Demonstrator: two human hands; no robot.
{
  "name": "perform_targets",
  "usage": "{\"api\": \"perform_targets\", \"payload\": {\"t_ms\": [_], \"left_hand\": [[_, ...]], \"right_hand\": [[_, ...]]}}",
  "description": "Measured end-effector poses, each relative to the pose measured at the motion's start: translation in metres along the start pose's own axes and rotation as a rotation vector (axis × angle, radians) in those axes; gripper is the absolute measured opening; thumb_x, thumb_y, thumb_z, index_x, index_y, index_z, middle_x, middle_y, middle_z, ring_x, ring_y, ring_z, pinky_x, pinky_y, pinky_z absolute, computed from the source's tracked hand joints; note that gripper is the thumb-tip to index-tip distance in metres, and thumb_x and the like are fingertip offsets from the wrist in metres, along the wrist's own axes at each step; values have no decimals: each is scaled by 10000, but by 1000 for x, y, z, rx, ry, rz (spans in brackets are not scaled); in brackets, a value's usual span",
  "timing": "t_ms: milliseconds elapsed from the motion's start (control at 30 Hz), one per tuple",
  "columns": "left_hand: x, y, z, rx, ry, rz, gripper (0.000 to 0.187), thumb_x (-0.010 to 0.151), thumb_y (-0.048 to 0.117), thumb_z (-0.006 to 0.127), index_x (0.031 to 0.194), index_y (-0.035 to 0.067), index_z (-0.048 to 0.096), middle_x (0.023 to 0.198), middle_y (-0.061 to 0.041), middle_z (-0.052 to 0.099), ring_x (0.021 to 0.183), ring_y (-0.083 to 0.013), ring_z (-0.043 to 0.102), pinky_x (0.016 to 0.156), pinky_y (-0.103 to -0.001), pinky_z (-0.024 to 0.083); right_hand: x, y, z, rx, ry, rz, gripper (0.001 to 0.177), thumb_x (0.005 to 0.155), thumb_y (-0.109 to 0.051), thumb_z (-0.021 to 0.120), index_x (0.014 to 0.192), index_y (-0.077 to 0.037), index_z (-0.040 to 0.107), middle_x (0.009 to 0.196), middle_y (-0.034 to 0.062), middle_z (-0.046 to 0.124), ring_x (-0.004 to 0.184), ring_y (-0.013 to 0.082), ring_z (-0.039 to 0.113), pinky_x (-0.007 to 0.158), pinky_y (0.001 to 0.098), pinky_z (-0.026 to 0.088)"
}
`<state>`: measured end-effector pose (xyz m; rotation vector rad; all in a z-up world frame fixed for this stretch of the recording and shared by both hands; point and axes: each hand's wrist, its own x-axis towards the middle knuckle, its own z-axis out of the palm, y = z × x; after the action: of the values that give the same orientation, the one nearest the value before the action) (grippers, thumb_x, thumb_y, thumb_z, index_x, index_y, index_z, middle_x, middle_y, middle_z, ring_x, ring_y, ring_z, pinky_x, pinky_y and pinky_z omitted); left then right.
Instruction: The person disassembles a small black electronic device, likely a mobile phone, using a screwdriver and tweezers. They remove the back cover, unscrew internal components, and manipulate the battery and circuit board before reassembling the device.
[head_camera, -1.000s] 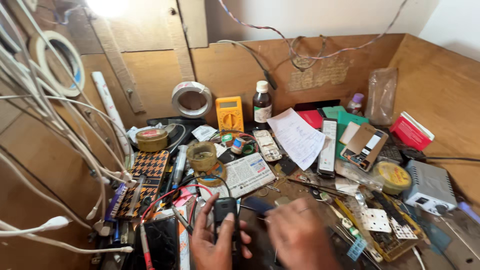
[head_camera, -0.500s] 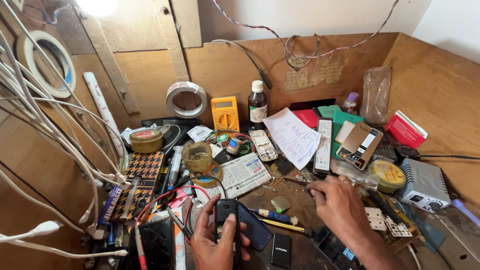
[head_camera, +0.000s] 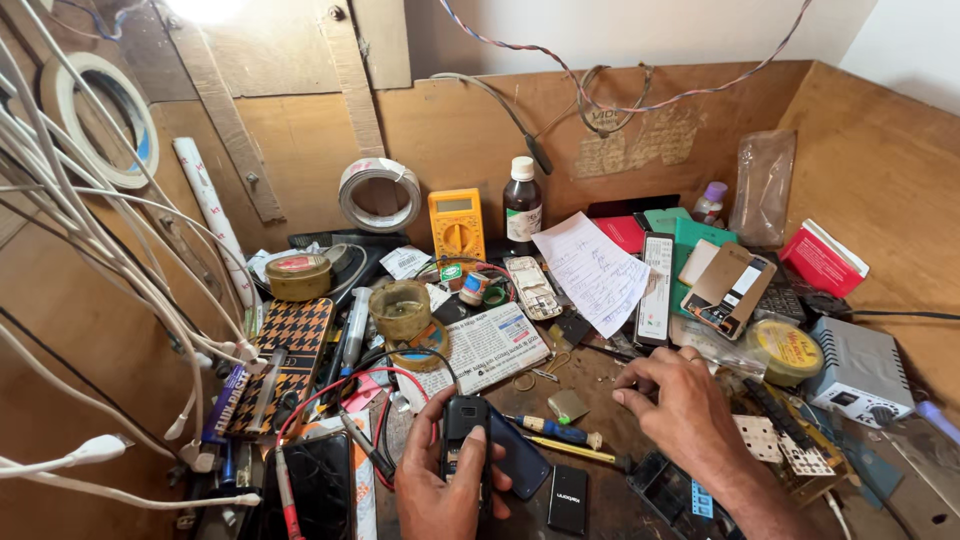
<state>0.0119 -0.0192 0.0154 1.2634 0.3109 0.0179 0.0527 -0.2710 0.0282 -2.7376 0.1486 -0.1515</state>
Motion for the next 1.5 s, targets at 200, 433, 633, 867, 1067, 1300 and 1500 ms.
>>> {"api": "perform_targets", "payload": {"t_ms": [200, 433, 633, 867, 1067, 1300, 1500], "left_hand": [[-1, 0, 1, 54, -18, -18, 620, 888, 89, 652, 1490, 116, 506, 731, -188, 728, 488, -223, 674, 343, -347, 507], [4, -10, -5, -19, -99, -29, 546, 919, 139, 642, 1455, 91, 547, 781, -191, 731, 566, -228, 713, 400, -345, 572], [16, -28, -11, -69, -199, 5, 469, 897, 85, 645, 1348, -35, 596, 975, -176, 772, 775, -235, 804, 516, -356, 665], [14, -33, -20, -146, -345, 22, 438, 916, 64, 656, 1332, -59, 593, 1035, -142, 756, 816, -214, 770, 562, -333, 665], [11, -22, -22, -118, -419, 39, 450, 933, 68, 636, 1369, -45, 617, 1077, -102, 753, 832, -168, 753, 573, -302, 654], [9, -19, -20, -106, -408, 38, 444, 937, 62, 637, 1367, -48, 626, 1032, -105, 762, 823, -153, 749, 575, -291, 653], [4, -14, -20, -45, -379, 79, 445, 924, 61, 638, 1356, -47, 645, 981, -98, 765, 788, -138, 752, 552, -280, 649]], "right_hand": [[6, 6, 10, -66, -21, -29, 228, 807, -344, 813, 955, -170, 803, 868, 28, 692, 902, 193, 579, 846, 423, 497], [17, 27, 24, -53, 53, -107, 193, 926, -290, 678, 1016, -138, 754, 976, 28, 725, 992, 209, 615, 936, 452, 488], [23, 31, 19, 465, 49, 5, 311, 1008, -330, 557, 1147, -86, 690, 1046, 102, 686, 950, 218, 660, 819, 377, 575], [2, -41, 61, 906, -140, -273, 179, 955, -167, 684, 969, 8, 721, 853, 28, 690, 812, 90, 616, 710, 268, 521], [0, -85, 66, 1020, -254, -109, 139, 918, -116, 698, 938, 15, 741, 779, 29, 724, 686, 90, 626, 605, 260, 521], [-1, -92, 55, 986, -320, -94, 133, 905, -98, 712, 931, 25, 755, 781, 34, 741, 682, 87, 639, 592, 254, 527], [-2, -95, 51, 913, -347, -30, 135, 898, -94, 716, 944, 22, 765, 790, 60, 762, 674, 107, 652, 594, 267, 537]]}}
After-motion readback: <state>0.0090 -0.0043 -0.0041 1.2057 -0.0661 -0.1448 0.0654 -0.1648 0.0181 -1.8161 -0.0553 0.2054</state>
